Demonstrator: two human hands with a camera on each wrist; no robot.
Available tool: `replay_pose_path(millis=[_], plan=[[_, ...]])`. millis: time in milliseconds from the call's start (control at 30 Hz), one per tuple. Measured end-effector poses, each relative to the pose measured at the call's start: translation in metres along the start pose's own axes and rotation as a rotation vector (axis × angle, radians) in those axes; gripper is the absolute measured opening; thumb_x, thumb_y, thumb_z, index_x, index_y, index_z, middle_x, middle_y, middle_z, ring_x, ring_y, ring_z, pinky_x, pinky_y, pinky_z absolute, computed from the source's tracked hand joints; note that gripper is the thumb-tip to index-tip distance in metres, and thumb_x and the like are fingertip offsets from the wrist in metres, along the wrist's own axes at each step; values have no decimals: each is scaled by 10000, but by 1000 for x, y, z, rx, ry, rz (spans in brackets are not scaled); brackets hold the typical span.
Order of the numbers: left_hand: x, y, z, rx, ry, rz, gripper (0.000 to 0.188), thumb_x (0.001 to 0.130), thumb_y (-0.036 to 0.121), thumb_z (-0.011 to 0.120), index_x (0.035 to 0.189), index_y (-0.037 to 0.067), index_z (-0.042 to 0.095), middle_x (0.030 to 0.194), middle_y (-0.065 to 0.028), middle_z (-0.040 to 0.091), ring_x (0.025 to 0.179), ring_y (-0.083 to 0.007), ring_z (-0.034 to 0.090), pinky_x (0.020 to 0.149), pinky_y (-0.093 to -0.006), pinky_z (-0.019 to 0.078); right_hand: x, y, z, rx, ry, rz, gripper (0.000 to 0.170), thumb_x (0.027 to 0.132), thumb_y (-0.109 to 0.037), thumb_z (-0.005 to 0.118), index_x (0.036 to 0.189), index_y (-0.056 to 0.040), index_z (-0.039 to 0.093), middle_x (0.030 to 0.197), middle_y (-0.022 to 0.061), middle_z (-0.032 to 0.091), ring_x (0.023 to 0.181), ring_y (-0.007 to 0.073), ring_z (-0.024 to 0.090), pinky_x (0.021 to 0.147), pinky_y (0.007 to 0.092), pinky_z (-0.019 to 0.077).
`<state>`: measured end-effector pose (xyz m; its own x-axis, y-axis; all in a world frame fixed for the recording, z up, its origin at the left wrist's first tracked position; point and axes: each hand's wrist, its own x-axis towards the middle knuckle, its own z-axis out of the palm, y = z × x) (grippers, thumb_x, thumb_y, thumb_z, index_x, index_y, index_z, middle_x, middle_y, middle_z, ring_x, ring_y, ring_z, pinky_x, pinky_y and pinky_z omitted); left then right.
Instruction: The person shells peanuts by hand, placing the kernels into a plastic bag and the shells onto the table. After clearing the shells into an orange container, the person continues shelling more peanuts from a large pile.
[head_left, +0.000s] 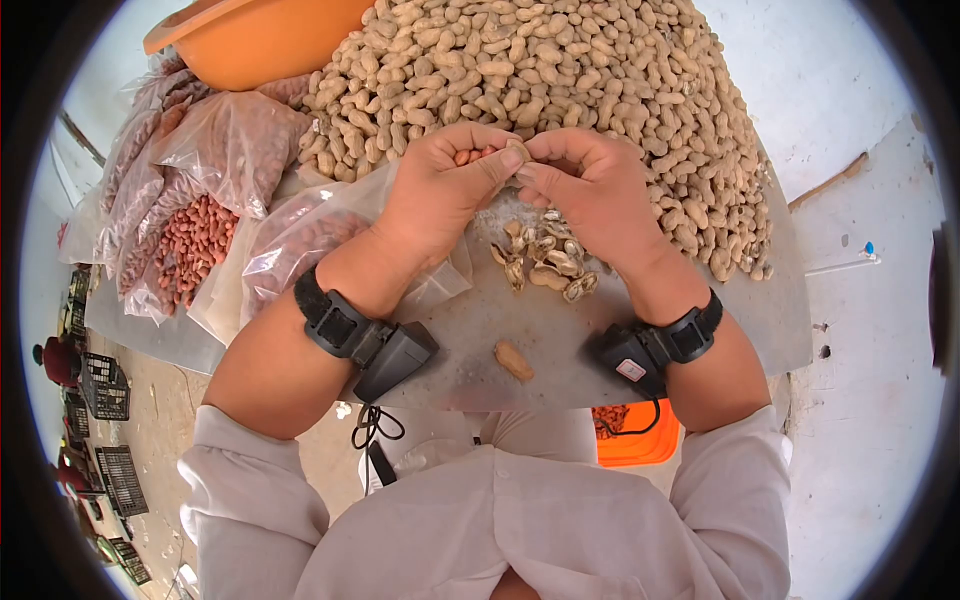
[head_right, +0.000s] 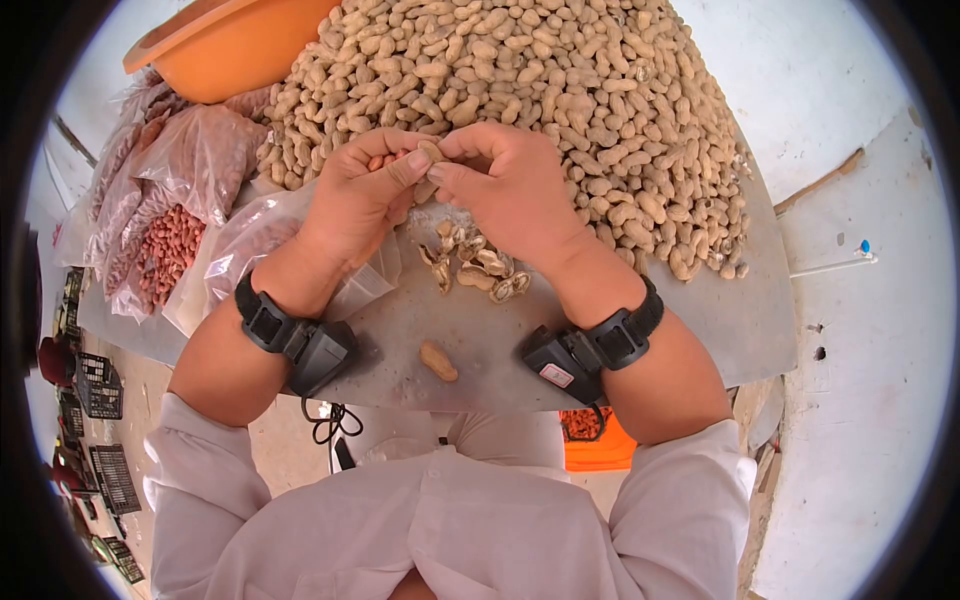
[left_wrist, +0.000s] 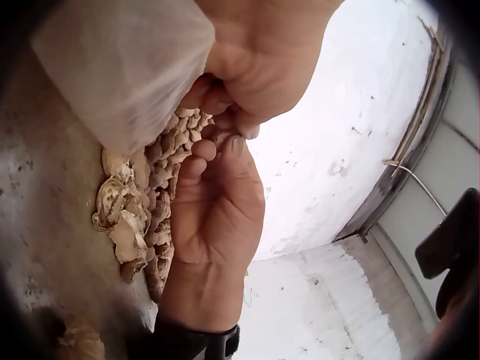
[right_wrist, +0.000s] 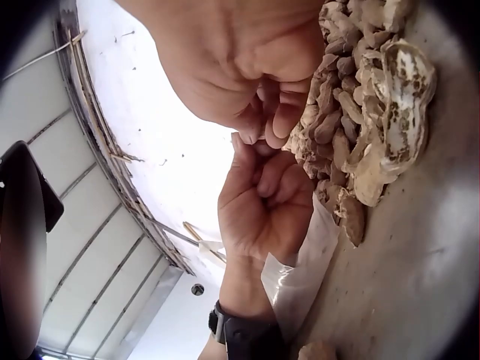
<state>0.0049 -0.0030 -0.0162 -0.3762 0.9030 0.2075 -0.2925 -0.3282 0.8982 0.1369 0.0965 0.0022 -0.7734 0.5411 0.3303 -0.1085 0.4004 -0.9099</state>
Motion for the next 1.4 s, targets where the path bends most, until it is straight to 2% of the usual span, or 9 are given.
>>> replay_pose_path(millis=[200,300,600,900,967,1067,1167,1267,1400], plan=[[-1,-1,0,26,13,-18,112,847,52,599,935,-15,589,722,4,578,560,-30,443,483,-165,331,-2,-4,1,-111,1,24,165,781,-83,637,876,51,617,714,87,643,628,110,625,563,228,489],[-1,-3,0,-6,16,-17,107,847,60,600,927,-11,593,714,2,576,548,-29,428,475,-167,319,-2,-3,3,-52,18,56,162,800,-83,626,883,56,618,726,87,642,623,121,626,558,226,491],[-1,-1,1,-91,30,-11,111,865,100,594,901,-4,611,698,-2,568,523,-35,406,455,-171,297,1,9,2,503,10,182,204,823,-74,633,967,67,601,817,103,648,645,166,640,568,232,506],[-1,5,13,-156,90,-77,157,907,113,522,954,-10,607,784,-22,598,550,-36,405,443,-171,311,3,4,2,762,-6,250,182,851,-62,597,990,54,581,908,121,647,738,185,653,629,246,536],[0,2,5,-151,40,-102,169,920,122,492,933,-5,603,797,-27,598,553,-40,399,444,-172,312,3,6,3,742,-3,240,200,848,-61,600,1006,58,572,912,118,646,745,180,653,644,248,539],[0,5,4,-272,95,-248,192,925,149,470,847,17,584,738,-10,549,544,-47,376,437,-173,294,3,7,5,608,32,196,206,844,-62,603,1004,65,576,897,112,645,748,163,649,659,242,536],[2,4,3,-349,110,-314,236,934,205,460,782,35,523,653,9,423,495,-57,323,423,-176,271,0,0,8,379,37,117,204,837,-67,610,988,69,591,864,102,645,744,143,640,664,233,528],[1,4,5,-376,170,-365,213,911,176,463,743,49,492,656,7,422,492,-53,325,422,-177,267,-3,-3,9,233,24,20,187,822,-68,625,964,53,615,832,90,646,725,122,628,656,230,516],[3,2,2,-357,146,-407,167,869,123,456,723,46,482,631,6,422,483,-59,327,420,-183,264,-3,1,9,-37,74,-121,166,783,-51,647,936,12,635,800,73,643,712,117,617,632,237,496]])
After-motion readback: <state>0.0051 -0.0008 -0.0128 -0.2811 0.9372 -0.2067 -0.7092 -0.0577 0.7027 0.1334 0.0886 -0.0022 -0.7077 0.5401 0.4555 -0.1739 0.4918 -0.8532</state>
